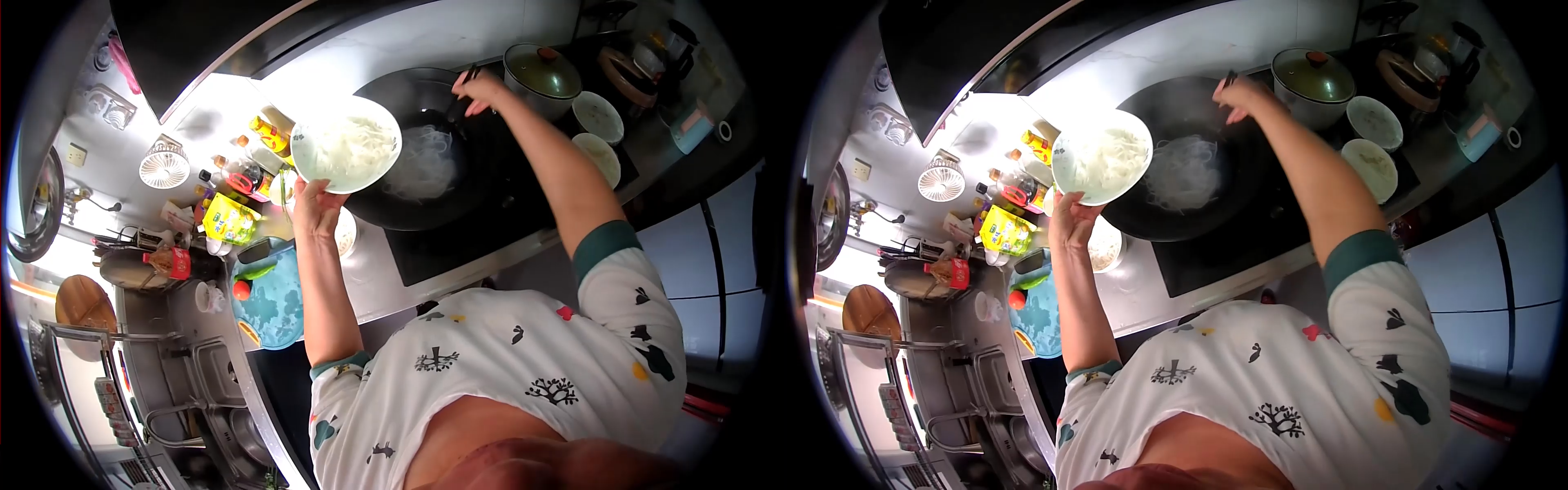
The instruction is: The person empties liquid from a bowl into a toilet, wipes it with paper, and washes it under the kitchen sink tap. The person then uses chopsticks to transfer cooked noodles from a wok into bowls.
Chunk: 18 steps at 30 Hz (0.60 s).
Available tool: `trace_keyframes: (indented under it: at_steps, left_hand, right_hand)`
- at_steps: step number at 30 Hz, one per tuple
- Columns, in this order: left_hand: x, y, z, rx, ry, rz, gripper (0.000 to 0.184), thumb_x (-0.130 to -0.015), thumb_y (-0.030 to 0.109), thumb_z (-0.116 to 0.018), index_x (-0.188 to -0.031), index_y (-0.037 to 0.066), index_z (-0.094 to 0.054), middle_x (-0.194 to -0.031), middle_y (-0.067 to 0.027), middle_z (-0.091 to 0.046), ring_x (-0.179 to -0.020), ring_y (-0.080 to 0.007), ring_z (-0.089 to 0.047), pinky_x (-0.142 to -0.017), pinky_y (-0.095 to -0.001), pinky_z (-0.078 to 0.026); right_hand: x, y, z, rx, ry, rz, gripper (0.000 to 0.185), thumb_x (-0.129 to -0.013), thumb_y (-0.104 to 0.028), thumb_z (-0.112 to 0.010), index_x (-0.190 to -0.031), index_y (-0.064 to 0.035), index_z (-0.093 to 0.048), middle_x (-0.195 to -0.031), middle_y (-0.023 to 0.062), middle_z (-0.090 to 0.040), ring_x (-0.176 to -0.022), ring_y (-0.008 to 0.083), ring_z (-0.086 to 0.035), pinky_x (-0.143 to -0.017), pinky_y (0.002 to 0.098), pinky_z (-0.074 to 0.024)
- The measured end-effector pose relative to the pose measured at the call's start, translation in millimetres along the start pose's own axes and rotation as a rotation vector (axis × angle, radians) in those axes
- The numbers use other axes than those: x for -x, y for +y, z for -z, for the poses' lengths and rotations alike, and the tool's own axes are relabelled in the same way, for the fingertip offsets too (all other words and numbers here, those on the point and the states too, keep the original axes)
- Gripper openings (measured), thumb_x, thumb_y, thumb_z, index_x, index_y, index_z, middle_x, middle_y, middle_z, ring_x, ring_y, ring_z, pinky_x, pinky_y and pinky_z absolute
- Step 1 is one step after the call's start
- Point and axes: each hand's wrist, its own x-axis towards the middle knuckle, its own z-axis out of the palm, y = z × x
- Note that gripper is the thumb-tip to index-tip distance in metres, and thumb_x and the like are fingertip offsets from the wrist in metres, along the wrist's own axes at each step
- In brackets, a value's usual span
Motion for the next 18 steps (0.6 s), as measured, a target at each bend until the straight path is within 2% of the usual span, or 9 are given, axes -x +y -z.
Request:
trace_keyframes:
  at_steps: [2, 6, 7, 11, 14, 18]
  left_hand:
    - [11.6, 8.1, 2.5, -0.030, 0.037, -0.031, 0.050, -0.076, -0.009, -0.044, -0.122, 0.009, -0.037, -0.122, -0.0147, -0.048, -0.109, -0.0327, -0.054, -0.086, -0.0541, -0.051]
    - [31.9, 24.7, 14.1, -0.049, 0.055, -0.076, 0.051, -0.077, -0.008, -0.045, -0.124, 0.009, -0.036, -0.123, -0.0153, -0.048, -0.109, -0.0321, -0.054, -0.086, -0.0516, -0.051]
    - [34.5, 29.1, 20.4, -0.052, 0.043, -0.089, 0.052, -0.076, -0.008, -0.044, -0.125, 0.009, -0.036, -0.123, -0.0153, -0.048, -0.109, -0.0320, -0.054, -0.086, -0.0513, -0.051]
    - [52.0, 44.6, 28.8, -0.092, 0.085, -0.136, 0.052, -0.076, -0.008, -0.044, -0.125, 0.008, -0.037, -0.124, -0.0150, -0.048, -0.110, -0.0320, -0.054, -0.087, -0.0505, -0.051]
    - [57.7, 49.8, 39.6, -0.114, 0.087, -0.158, 0.052, -0.075, -0.007, -0.044, -0.125, 0.007, -0.037, -0.124, -0.0153, -0.048, -0.110, -0.0322, -0.054, -0.087, -0.0510, -0.051]
    - [55.8, 49.4, 50.9, -0.139, 0.117, -0.151, 0.053, -0.075, -0.007, -0.045, -0.125, 0.007, -0.036, -0.124, -0.0162, -0.047, -0.110, -0.0331, -0.054, -0.085, -0.0521, -0.052]
  right_hand:
    - [-13.2, 25.6, -38.8, -0.378, -0.074, -0.138, 0.020, -0.083, -0.017, -0.058, -0.101, -0.0083, -0.059, -0.099, 0.0133, -0.064, -0.067, 0.0313, -0.068, -0.051, 0.0343, -0.0552]
    - [-34.1, 32.9, -106.6, -0.731, -0.099, -0.359, 0.022, -0.083, -0.011, -0.056, -0.096, 0.0066, -0.054, -0.089, 0.0232, -0.064, -0.071, 0.0342, -0.067, -0.059, 0.0405, -0.0578]
    - [-30.8, 29.6, -113.3, -0.759, -0.091, -0.362, 0.021, -0.083, -0.008, -0.052, -0.093, 0.0100, -0.052, -0.084, 0.0251, -0.063, -0.073, 0.0352, -0.067, -0.064, 0.0416, -0.0581]
    - [-34.0, 36.8, -129.3, -0.899, -0.066, -0.382, 0.020, -0.085, -0.010, -0.048, -0.093, 0.0082, -0.052, -0.087, 0.0250, -0.063, -0.076, 0.0352, -0.067, -0.067, 0.0399, -0.0580]
    - [-21.5, 30.0, -129.6, -0.960, -0.011, -0.373, 0.020, -0.085, -0.010, -0.047, -0.093, 0.0079, -0.052, -0.090, 0.0247, -0.063, -0.077, 0.0349, -0.067, -0.068, 0.0396, -0.0580]
    - [-28.3, 24.5, -114.4, -1.053, -0.098, -0.246, 0.021, -0.086, -0.011, -0.049, -0.094, 0.0079, -0.052, -0.093, 0.0240, -0.062, -0.081, 0.0346, -0.067, -0.071, 0.0388, -0.0575]
